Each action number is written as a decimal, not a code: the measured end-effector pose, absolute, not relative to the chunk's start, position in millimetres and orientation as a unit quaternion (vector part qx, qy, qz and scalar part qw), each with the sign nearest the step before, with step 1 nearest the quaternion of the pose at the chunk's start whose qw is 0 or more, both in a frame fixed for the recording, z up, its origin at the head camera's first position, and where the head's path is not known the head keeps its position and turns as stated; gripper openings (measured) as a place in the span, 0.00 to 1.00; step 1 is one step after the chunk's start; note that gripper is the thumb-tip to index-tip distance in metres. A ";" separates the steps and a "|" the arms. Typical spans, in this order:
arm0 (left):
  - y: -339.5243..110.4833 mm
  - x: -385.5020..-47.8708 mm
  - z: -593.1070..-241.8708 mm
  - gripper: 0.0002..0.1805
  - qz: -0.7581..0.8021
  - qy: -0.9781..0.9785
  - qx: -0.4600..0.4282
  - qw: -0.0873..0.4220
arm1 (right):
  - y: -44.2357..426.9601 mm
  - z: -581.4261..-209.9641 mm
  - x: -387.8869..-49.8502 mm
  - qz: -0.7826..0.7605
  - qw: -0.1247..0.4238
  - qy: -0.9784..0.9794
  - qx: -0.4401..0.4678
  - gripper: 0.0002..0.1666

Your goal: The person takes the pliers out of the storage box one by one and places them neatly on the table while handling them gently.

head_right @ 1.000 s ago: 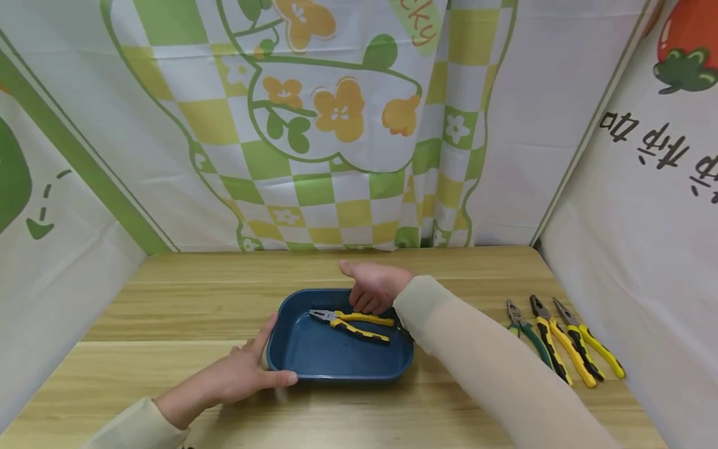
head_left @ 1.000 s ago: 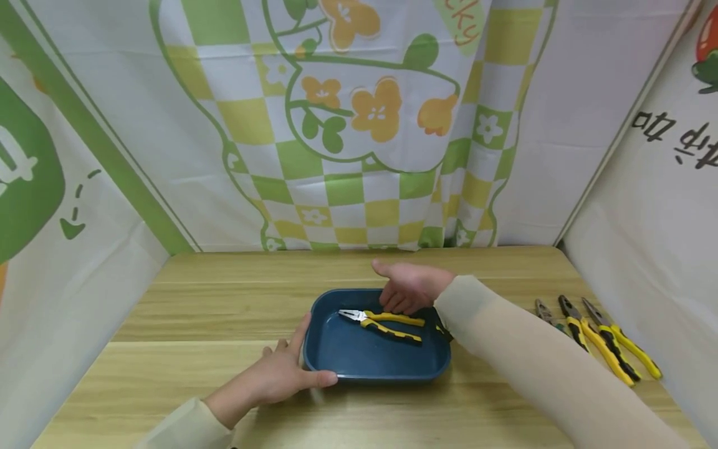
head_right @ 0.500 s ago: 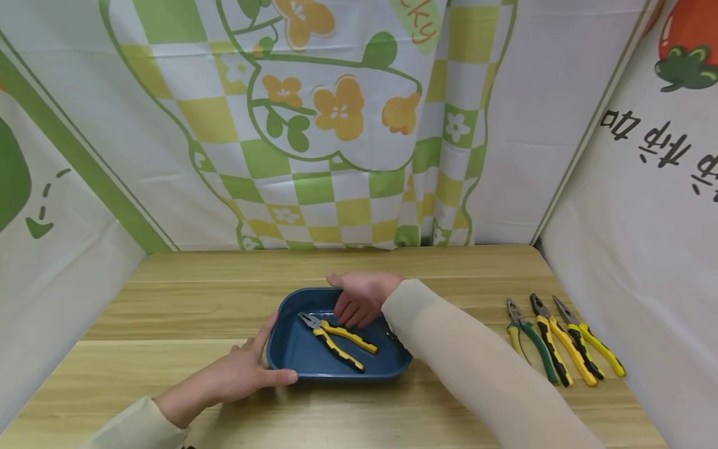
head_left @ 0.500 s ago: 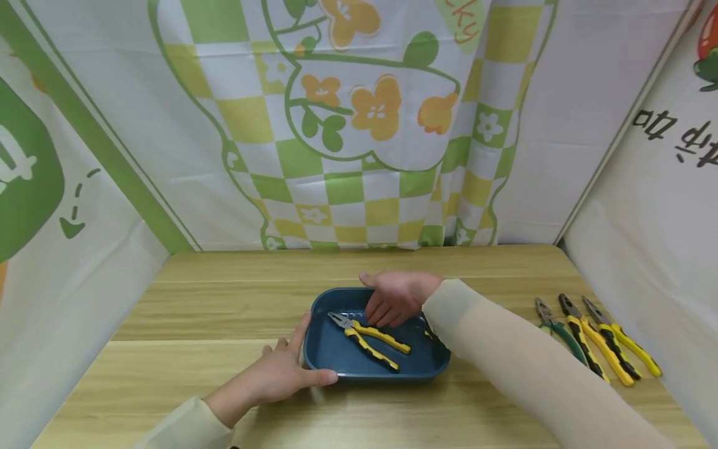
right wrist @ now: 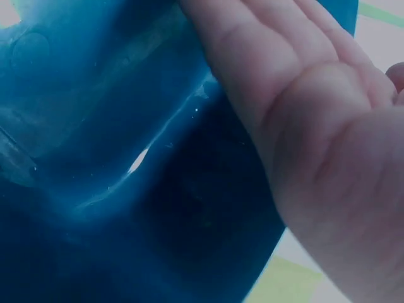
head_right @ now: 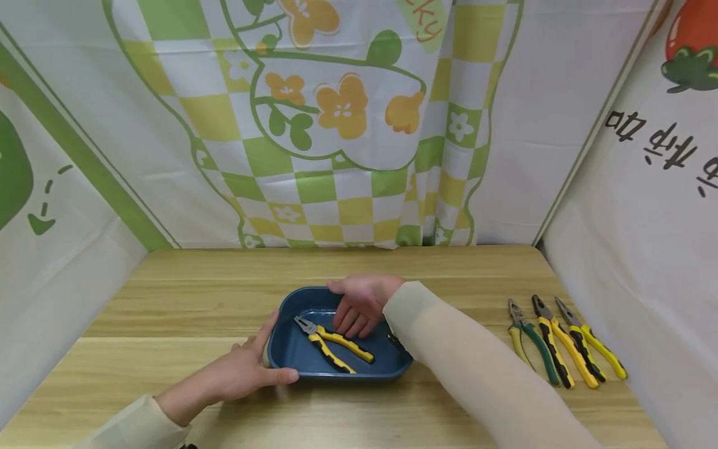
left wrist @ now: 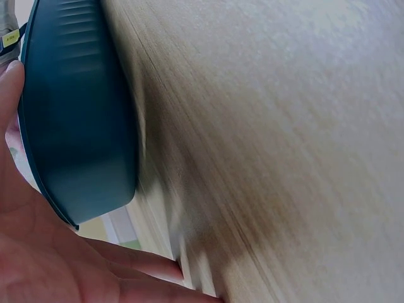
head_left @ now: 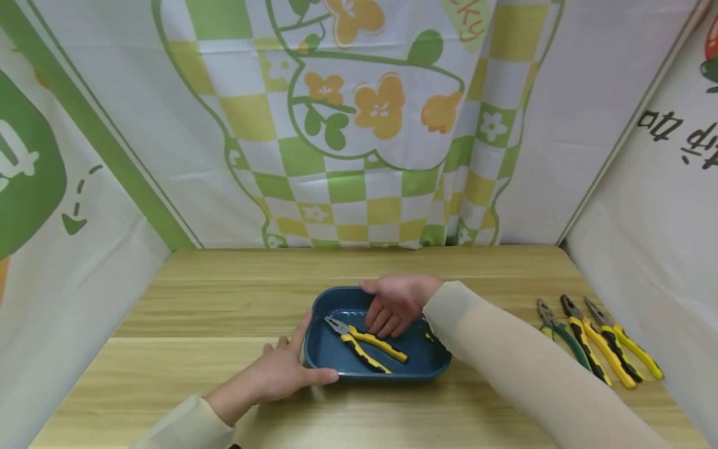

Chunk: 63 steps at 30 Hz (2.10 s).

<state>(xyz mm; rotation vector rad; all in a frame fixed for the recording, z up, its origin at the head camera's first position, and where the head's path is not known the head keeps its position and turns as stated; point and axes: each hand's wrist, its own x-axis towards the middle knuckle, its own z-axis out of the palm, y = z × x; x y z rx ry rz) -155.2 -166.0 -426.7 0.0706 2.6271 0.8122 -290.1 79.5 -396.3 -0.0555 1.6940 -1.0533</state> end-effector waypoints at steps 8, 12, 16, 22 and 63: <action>-165.9 -153.9 -425.0 0.72 0.292 0.937 0.026 0.190 | 77.4 -399.2 -291.8 -0.437 0.536 0.722 -0.008 0.46; -165.8 -154.1 -425.1 0.71 0.287 0.939 0.027 0.187 | 76.6 -400.7 -291.3 -0.442 0.528 0.725 0.001 0.44; -165.6 -154.5 -425.5 0.71 0.288 0.939 0.026 0.188 | 75.3 -401.9 -290.9 -0.453 0.520 0.724 0.006 0.42; -164.8 -154.7 -425.4 0.71 0.285 0.939 0.025 0.189 | 71.5 -403.5 -288.2 -0.448 0.509 0.735 -0.001 0.32; -167.0 -155.4 -428.8 0.71 0.280 0.940 0.030 0.194 | 58.0 -411.7 -282.4 -0.305 0.471 0.822 -0.093 0.14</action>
